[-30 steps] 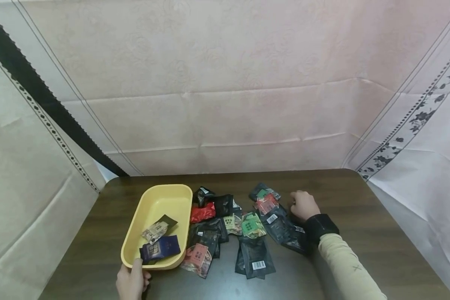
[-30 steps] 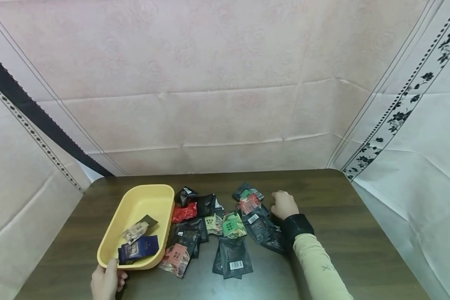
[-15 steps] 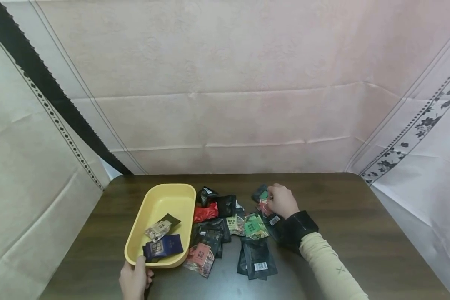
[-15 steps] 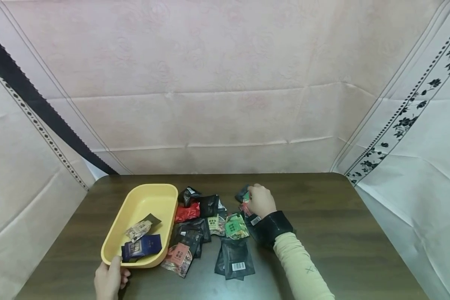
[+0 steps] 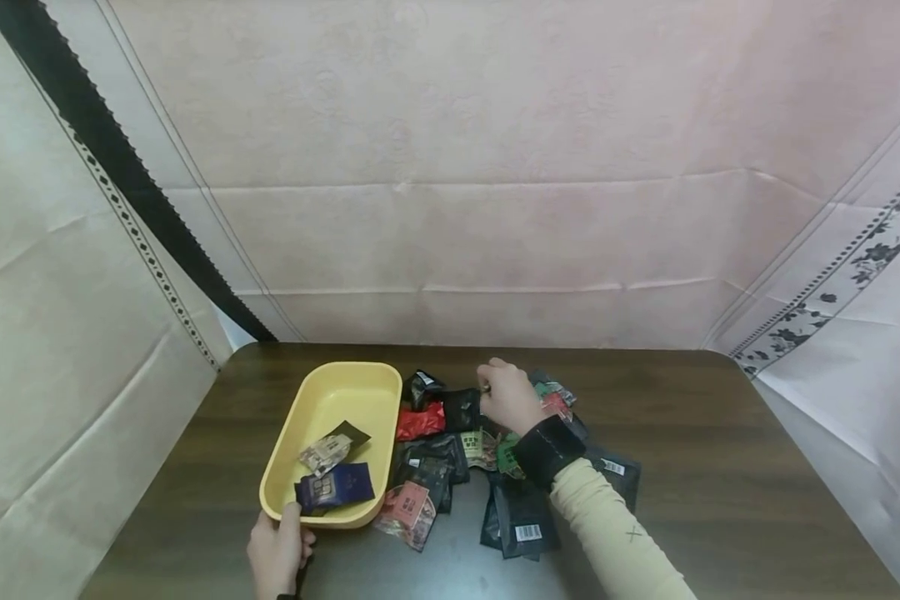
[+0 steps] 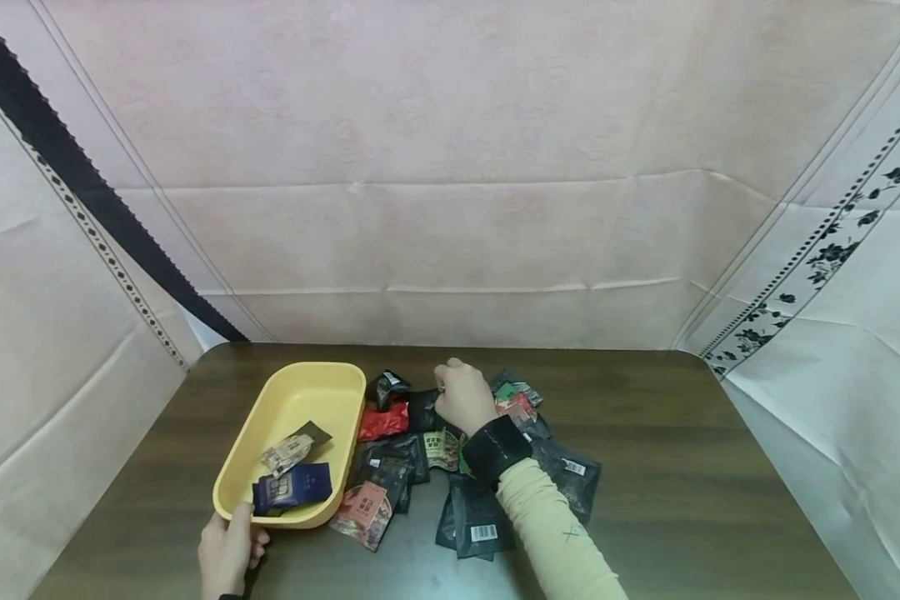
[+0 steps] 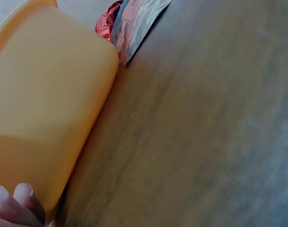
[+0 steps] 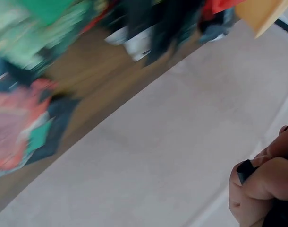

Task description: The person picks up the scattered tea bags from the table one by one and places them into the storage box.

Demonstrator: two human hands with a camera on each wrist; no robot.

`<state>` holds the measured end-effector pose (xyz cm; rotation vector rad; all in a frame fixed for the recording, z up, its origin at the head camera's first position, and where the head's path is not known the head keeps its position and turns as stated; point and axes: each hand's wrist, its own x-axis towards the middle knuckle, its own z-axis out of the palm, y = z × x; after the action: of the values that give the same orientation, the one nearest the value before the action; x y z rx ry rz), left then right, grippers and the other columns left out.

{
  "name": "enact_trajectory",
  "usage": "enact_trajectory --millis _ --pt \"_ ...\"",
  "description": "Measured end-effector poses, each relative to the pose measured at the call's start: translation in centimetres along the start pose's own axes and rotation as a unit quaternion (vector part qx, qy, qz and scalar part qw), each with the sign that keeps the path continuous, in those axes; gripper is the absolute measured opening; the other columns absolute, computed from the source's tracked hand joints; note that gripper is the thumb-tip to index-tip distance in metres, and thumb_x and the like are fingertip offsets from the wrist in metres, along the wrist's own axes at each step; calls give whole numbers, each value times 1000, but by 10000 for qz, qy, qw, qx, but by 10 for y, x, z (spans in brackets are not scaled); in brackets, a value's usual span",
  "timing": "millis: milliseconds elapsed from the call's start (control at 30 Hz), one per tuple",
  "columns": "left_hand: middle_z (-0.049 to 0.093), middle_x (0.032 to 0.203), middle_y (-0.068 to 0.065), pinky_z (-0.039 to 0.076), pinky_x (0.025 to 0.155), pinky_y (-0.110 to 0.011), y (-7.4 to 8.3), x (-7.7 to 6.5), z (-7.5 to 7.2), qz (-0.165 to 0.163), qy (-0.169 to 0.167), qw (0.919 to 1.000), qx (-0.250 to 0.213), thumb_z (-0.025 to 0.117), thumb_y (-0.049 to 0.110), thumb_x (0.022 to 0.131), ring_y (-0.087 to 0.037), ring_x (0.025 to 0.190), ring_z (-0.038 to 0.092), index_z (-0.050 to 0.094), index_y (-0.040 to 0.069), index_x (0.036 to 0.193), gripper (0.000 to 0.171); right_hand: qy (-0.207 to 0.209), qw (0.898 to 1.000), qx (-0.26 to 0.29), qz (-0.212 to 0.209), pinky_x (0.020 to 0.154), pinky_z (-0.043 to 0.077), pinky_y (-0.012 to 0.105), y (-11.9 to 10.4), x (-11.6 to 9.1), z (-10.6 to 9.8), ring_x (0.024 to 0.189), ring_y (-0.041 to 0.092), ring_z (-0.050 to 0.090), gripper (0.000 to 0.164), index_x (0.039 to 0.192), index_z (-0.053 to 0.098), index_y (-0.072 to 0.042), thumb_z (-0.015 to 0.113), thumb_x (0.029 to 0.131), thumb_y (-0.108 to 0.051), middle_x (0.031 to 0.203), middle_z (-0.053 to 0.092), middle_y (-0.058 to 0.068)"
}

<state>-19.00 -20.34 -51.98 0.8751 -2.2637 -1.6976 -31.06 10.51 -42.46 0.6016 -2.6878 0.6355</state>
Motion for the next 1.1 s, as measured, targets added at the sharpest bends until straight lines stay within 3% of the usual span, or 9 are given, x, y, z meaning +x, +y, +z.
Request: enact_trajectory --millis 233,400,567,733,833,933,1000,1100 --pt "51 46 -1 42 32 -30 0 1 3 -47 -16 10000 -3 40 22 86 -14 35 47 46 -2 92 25 -72 9992 148 -370 44 33 23 -35 16 18 54 14 40 17 68 52 -10 57 63 5 68 42 0" --pt "51 46 -1 42 32 -30 0 1 1 -48 -14 10000 -2 40 21 86 -14 35 47 45 -2 92 25 -114 9967 163 -793 45 36 21 -74 27 35 56 14 45 16 71 56 -9 59 61 4 69 44 -2" --pt "51 46 -2 41 33 -30 1 2 0 -103 38 9999 8 40 21 85 -14 35 47 45 -2 93 25 -621 9899 -171 -1265 47 38 19 -121 31 55 62 12 49 22 78 60 -11 62 59 -1 75 48 -3" --pt "51 47 -1 41 34 -30 0 3 3 -192 -7 9998 55 39 21 84 -15 36 47 46 -3 95 27 -1287 9810 -456 -1380 52 41 17 -155 30 75 74 12 52 36 100 63 -18 70 66 -13 89 53 -3" --pt "51 47 -1 42 34 -30 0 4 4 -198 -45 9998 57 38 21 85 -15 36 47 46 -3 95 27 -1657 9754 -512 -1357 66 49 23 -164 28 84 98 17 53 53 122 55 -24 72 73 -29 117 52 -2" --pt "51 46 -1 42 34 -30 0 3 4 -185 -78 9998 25 38 20 84 -15 36 47 46 -3 95 27 -1962 9703 -540 -1311 82 50 37 -167 25 88 121 26 41 72 137 38 -30 68 75 -48 141 35 -1" --pt "51 46 -1 42 33 -29 1 3 3 -170 -77 9998 5 38 20 84 -15 35 47 46 -2 95 26 -2029 9683 -597 -1328 87 47 44 -167 25 88 128 30 33 77 140 32 -31 64 74 -56 146 28 0" --pt "51 45 -1 42 33 -30 2 3 1 -152 -44 9999 24 38 20 84 -15 35 47 46 -2 94 26 -1919 9699 -629 -1360 88 46 45 -161 25 86 129 32 31 76 141 32 -29 62 76 -56 146 27 3"
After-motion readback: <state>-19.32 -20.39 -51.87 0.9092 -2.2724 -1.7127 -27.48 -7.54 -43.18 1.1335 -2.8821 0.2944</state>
